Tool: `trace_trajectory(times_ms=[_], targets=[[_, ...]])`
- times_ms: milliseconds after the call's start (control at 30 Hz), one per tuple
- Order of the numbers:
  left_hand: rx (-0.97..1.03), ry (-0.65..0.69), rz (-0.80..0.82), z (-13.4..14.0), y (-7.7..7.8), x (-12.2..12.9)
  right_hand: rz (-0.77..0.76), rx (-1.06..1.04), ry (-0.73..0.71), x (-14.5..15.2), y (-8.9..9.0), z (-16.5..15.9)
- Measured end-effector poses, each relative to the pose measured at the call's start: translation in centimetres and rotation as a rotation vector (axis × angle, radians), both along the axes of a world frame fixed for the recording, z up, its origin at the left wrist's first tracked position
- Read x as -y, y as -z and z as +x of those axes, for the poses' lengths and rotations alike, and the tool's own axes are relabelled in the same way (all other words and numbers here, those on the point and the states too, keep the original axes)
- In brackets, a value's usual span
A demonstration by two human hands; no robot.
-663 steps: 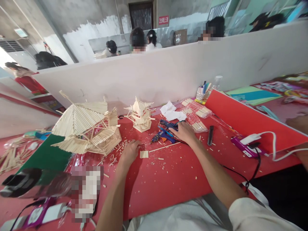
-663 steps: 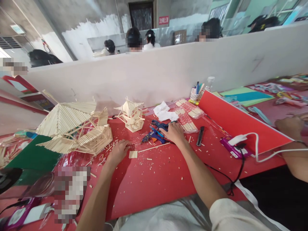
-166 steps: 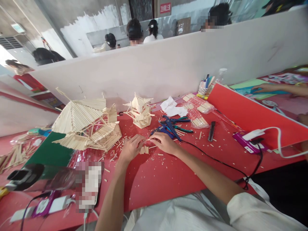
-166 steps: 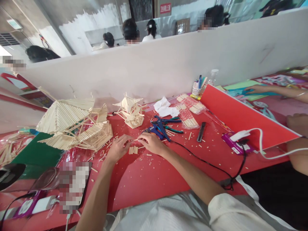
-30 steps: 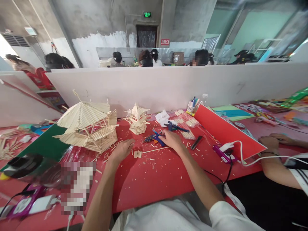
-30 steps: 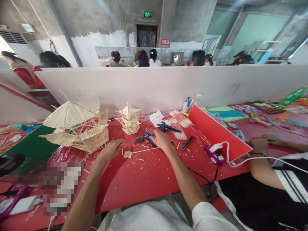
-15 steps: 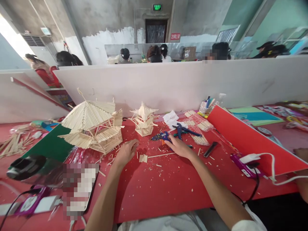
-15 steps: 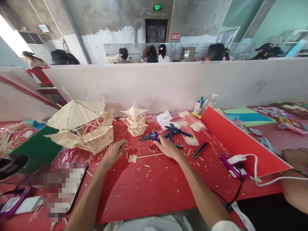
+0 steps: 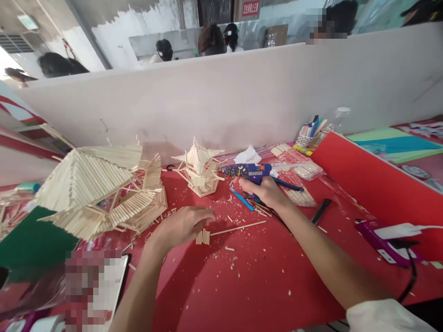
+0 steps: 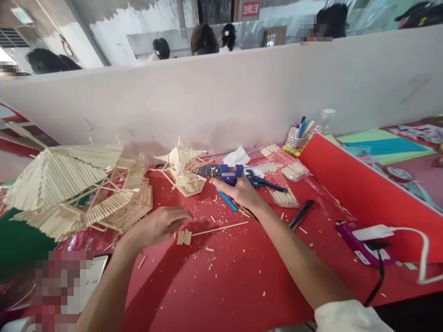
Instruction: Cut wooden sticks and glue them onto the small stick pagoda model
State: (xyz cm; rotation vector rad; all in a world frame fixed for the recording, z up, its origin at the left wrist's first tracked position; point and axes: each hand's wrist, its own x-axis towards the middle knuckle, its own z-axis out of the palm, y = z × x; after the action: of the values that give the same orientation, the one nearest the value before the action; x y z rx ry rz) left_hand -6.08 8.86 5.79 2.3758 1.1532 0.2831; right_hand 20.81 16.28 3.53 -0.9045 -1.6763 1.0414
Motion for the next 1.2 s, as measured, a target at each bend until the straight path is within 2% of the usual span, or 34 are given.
trace_trajectory(times_ms=[33, 133, 200, 300, 433, 600, 800, 933, 1033, 1200], targets=[[-0.047, -0.001, -0.052, 0.4, -0.7, -0.2, 0.038, 0.025, 0.023, -0.5, -0.2, -0.2], [-0.166, -0.119, -0.224, 1.4, -2.3, -1.0, 0.158, 0.098, 0.079, -1.4, -0.5, -1.0], [-0.212, -0.171, -0.241, 2.1, -2.8, -1.5, 0.211, 0.129, 0.104, -1.9, -0.5, -1.5], [-0.228, -0.146, -0.213, 3.4, -2.8, -2.0, 0.293, 0.209, 0.079, -2.6, -0.6, -1.7], [-0.302, -0.129, -0.178, 4.3, -1.6, -2.0, 0.418, 0.409, -0.018, -3.6, -1.0, -0.6], [-0.300, -0.192, -0.044, 3.2, 0.5, -1.7, 0.388, 0.543, -0.032, -4.0, -1.0, 0.9], [-0.360, -0.128, -0.210, 2.2, 0.0, -3.6, 0.343, 0.569, -0.141, -4.1, -0.7, 0.3], [-0.239, -0.181, -0.265, 1.8, 0.4, -4.9, 0.364, 0.587, -0.127, -3.9, -0.6, -0.4], [-0.109, -0.237, -0.299, 1.4, 1.3, -5.4, 0.395, 0.598, -0.139, -3.9, -0.2, -0.6], [0.126, -0.308, -0.456, 0.4, 2.8, -6.0, 0.383, 0.555, -0.134, -4.0, 0.5, -0.7]])
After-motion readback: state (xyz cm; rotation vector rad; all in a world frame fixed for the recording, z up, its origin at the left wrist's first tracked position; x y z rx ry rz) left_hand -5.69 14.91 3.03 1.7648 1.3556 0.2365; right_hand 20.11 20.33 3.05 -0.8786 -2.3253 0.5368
